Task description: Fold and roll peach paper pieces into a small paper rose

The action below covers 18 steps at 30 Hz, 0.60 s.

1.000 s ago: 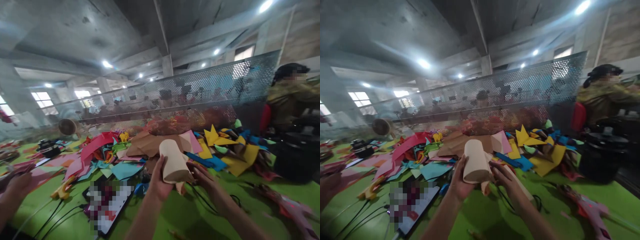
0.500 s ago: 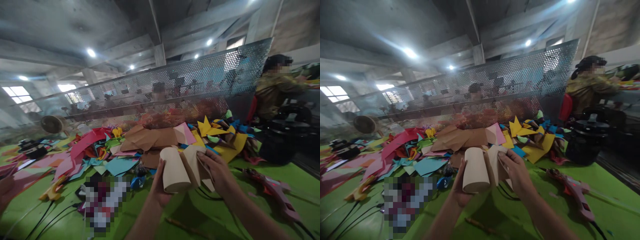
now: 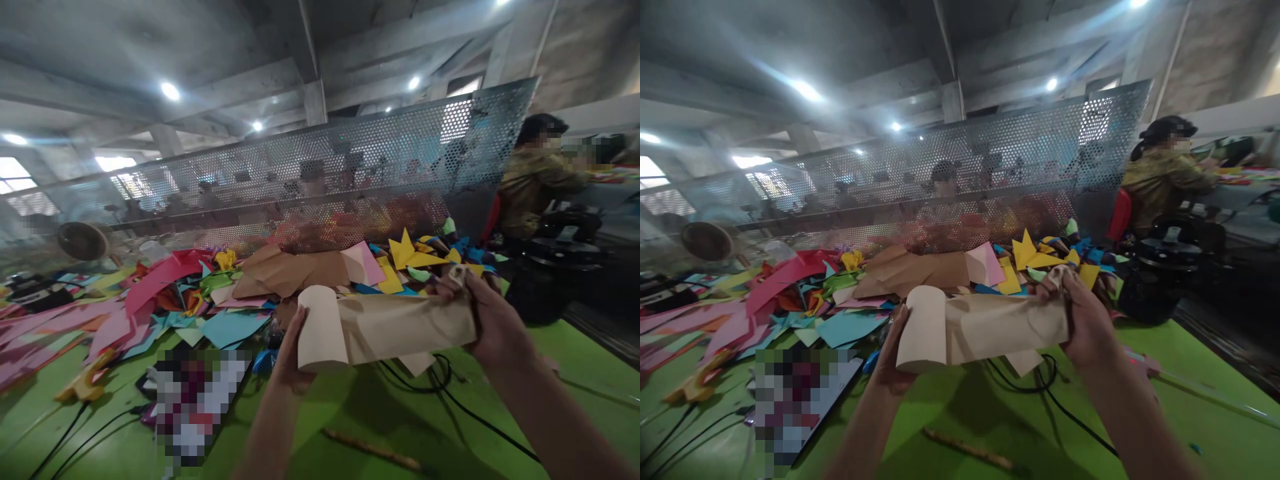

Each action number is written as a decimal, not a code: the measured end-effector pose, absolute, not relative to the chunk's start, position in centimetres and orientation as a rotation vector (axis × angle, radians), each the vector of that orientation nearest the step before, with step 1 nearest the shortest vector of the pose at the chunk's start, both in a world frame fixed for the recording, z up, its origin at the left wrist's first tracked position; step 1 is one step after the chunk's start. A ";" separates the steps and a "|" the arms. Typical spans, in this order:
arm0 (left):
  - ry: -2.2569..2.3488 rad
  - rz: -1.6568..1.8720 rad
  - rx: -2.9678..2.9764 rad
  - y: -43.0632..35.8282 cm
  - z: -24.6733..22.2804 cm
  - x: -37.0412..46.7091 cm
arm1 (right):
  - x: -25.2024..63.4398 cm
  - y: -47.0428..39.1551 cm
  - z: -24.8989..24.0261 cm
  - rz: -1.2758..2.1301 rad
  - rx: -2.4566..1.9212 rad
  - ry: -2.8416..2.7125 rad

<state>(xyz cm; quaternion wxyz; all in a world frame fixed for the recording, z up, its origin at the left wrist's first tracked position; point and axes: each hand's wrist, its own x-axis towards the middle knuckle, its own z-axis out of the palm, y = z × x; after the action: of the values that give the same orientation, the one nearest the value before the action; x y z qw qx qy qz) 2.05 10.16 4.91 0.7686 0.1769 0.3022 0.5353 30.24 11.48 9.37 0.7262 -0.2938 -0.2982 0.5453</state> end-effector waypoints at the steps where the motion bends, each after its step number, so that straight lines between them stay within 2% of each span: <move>1: 0.677 1.175 0.393 10.2 4.9 1.9 | 29.9 11.4 9.2 1.130 -0.674 -0.761; 8: 0.756 1.221 0.430 10.7 5.1 0.8 | 26.5 9.7 7.8 0.288 -1.274 -2.060; 12: 0.795 1.148 0.450 10.3 5.4 1.0 | 24.9 9.5 6.1 -0.067 -1.420 -2.335; 15: 0.831 1.179 0.544 9.6 5.7 2.0 | 24.5 9.8 5.5 -0.031 -1.526 -2.320; 18: 0.817 1.294 0.768 9.6 6.1 3.0 | 24.5 9.8 6.0 0.317 -1.474 -2.168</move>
<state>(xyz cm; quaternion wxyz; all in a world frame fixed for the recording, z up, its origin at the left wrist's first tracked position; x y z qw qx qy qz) 2.99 9.56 6.12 0.6553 0.3386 0.3604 0.5709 24.48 9.80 6.04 0.2480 -0.5407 -0.7954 0.1164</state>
